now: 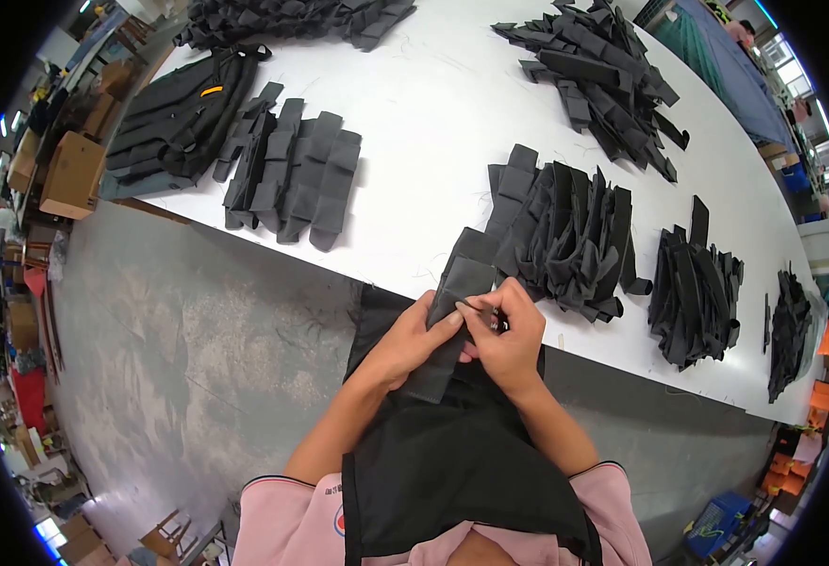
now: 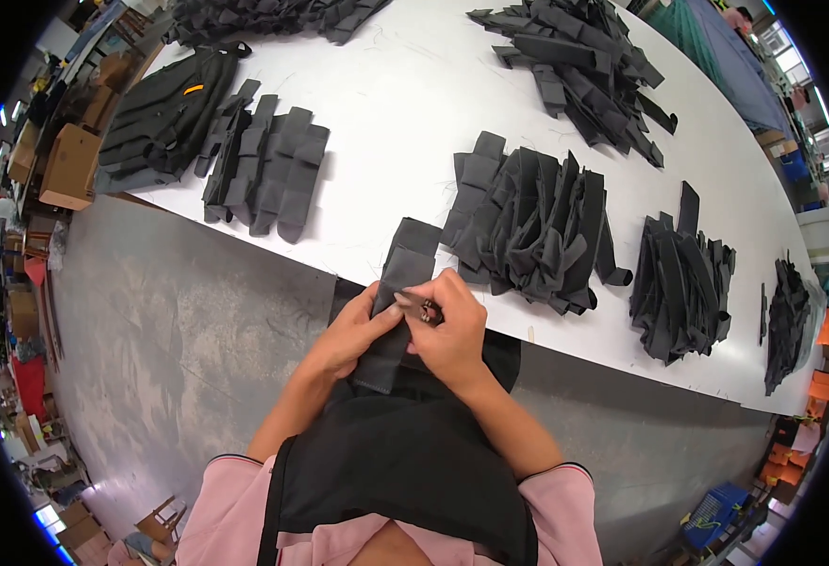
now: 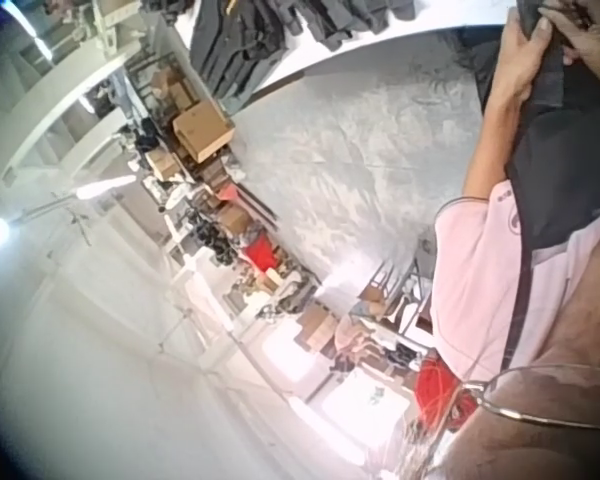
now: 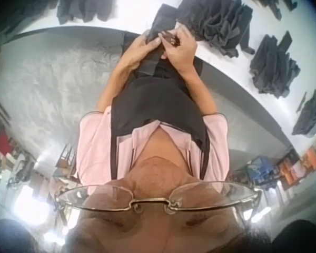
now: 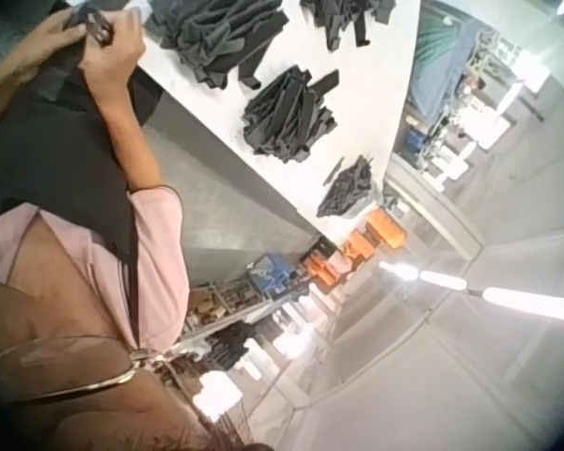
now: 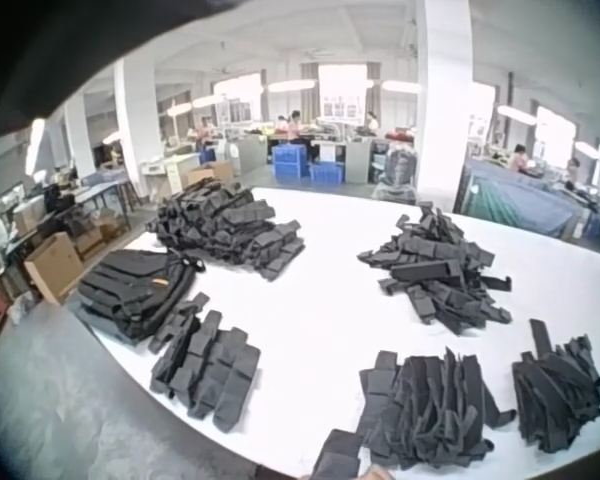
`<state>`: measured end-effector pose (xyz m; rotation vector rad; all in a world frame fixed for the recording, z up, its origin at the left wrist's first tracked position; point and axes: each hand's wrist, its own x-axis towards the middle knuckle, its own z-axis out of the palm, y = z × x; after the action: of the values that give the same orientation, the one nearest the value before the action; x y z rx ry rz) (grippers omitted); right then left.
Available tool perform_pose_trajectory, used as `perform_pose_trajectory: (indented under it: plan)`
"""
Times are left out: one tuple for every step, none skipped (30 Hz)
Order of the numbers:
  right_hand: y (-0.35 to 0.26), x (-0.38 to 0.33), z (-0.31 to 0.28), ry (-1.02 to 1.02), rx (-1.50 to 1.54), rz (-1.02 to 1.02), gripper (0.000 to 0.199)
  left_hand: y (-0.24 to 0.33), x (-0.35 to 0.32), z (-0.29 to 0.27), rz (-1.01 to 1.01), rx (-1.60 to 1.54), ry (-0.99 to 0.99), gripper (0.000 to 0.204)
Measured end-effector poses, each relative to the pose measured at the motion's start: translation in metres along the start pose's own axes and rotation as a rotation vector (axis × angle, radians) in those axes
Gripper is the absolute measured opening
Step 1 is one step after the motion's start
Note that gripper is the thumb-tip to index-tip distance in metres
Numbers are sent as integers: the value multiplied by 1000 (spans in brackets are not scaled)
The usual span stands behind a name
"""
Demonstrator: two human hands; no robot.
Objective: Trimming excess threads and small fabric components for bag assembly using thread nippers.
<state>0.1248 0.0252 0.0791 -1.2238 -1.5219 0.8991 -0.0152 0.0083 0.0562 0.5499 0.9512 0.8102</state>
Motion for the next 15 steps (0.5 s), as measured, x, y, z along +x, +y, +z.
perform_pose_trajectory:
  plan:
    - [8,-4,1,3,-3,4,13,1,-4,0,27,-19,-49,43]
    - [18,-8,1,23,-60,-104,15,1,-6,0,54,-38,-97,47]
    - [26,-11,4,38,-111,-215,18,0,-8,-1,53,-38,-93,47]
    - [30,-15,5,27,-119,-238,24,-3,-8,-3,50,-11,-56,49]
    - [30,-20,5,26,-117,-237,24,-5,-8,-4,47,17,-20,52]
    - [30,-22,6,-24,-129,-245,26,-10,-6,-4,49,15,-14,52]
    - [29,-23,7,-73,-141,-253,30,-15,-2,-3,57,72,131,52]
    - [25,-22,6,-123,-102,-153,32,-19,-1,-3,65,130,275,52]
    - [20,-20,4,-126,-100,-153,32,-20,0,-6,65,128,279,52]
    - [15,-17,0,-132,-120,-164,33,-19,0,-10,102,210,244,48]
    - [10,-15,-4,-139,-140,-175,33,-18,1,-14,139,292,209,45]
    - [5,-13,-8,-94,-175,-227,36,-13,0,-12,135,291,205,45]
    - [-1,-10,-9,-96,-174,-223,36,-3,-3,-8,143,369,143,40]
    - [-7,-6,-9,-134,-161,-255,36,3,-6,-7,150,446,82,35]
    - [-10,-1,-9,-168,-149,-288,36,4,-7,-7,148,447,80,35]
